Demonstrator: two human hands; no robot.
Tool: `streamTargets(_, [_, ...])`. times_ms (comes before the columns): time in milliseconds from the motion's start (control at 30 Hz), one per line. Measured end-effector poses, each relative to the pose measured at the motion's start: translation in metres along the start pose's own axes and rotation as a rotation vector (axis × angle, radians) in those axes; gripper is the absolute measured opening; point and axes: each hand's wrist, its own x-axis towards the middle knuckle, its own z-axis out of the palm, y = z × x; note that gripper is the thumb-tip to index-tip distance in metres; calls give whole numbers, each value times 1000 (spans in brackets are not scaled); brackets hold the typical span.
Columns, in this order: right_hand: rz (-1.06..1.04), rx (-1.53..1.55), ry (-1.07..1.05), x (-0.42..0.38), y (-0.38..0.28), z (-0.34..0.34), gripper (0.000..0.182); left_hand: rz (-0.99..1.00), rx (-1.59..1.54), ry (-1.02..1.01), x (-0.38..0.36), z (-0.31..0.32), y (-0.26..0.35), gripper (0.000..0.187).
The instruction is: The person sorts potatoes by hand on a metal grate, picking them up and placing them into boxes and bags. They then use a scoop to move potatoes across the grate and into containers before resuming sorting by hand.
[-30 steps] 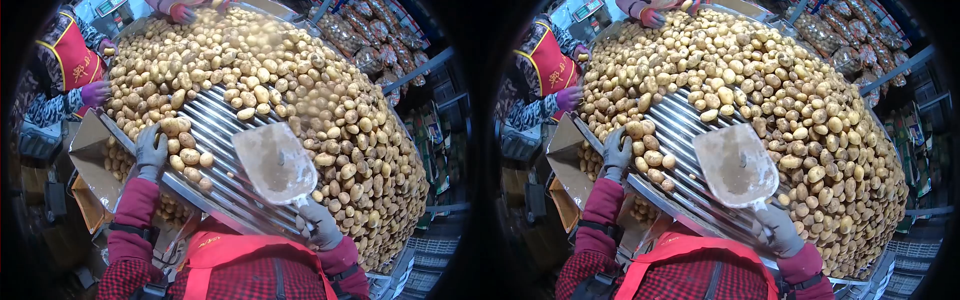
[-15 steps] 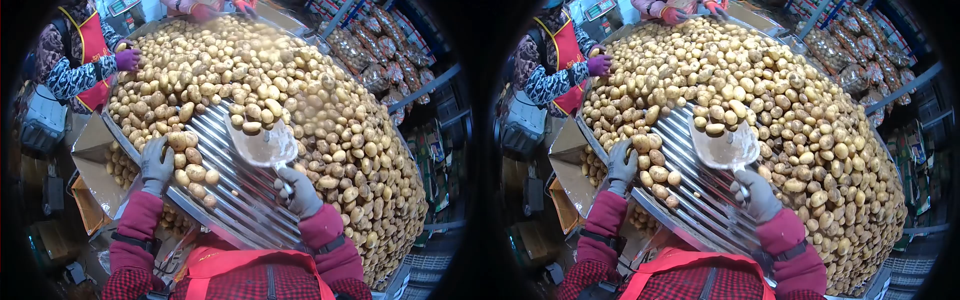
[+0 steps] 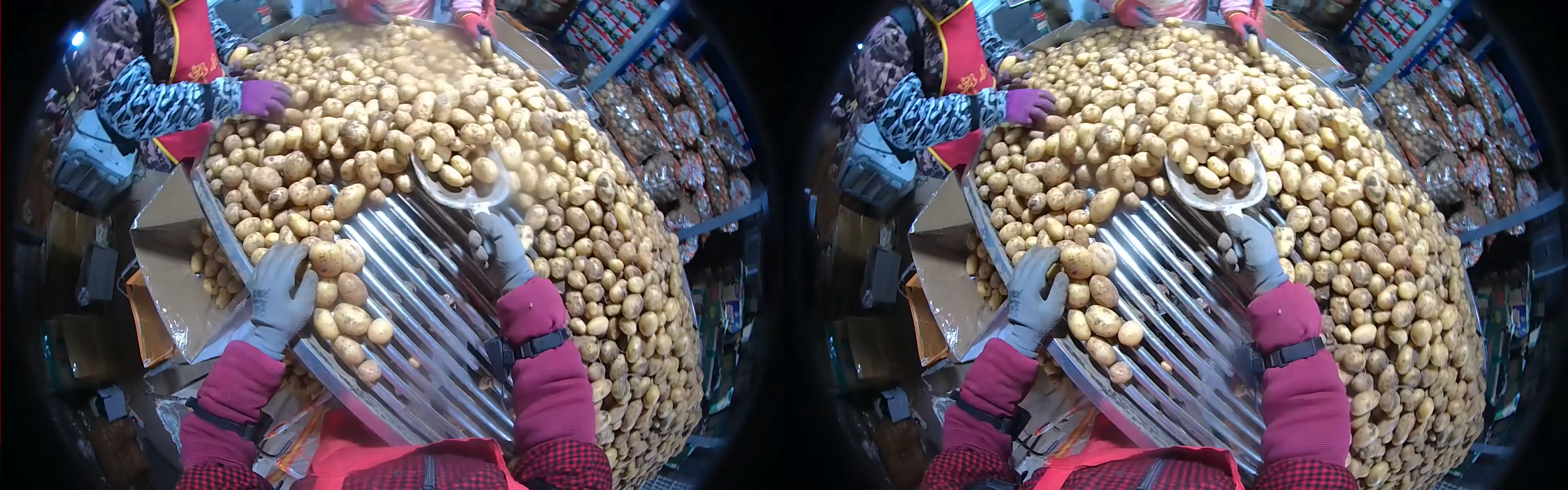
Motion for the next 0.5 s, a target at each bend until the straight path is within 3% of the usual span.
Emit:
streamTargets(200, [-89,-50,-75,-12,8,11,20,-39,10,20,2,-2,1,43])
streamTargets(333, [-95,61,14,-28,11,17,20,-38,-5,27,-3,-2,-1,43])
streamTargets(500, [-238,-115,15,-58,-24,44,24,-51,-23,30,0,-4,2,45])
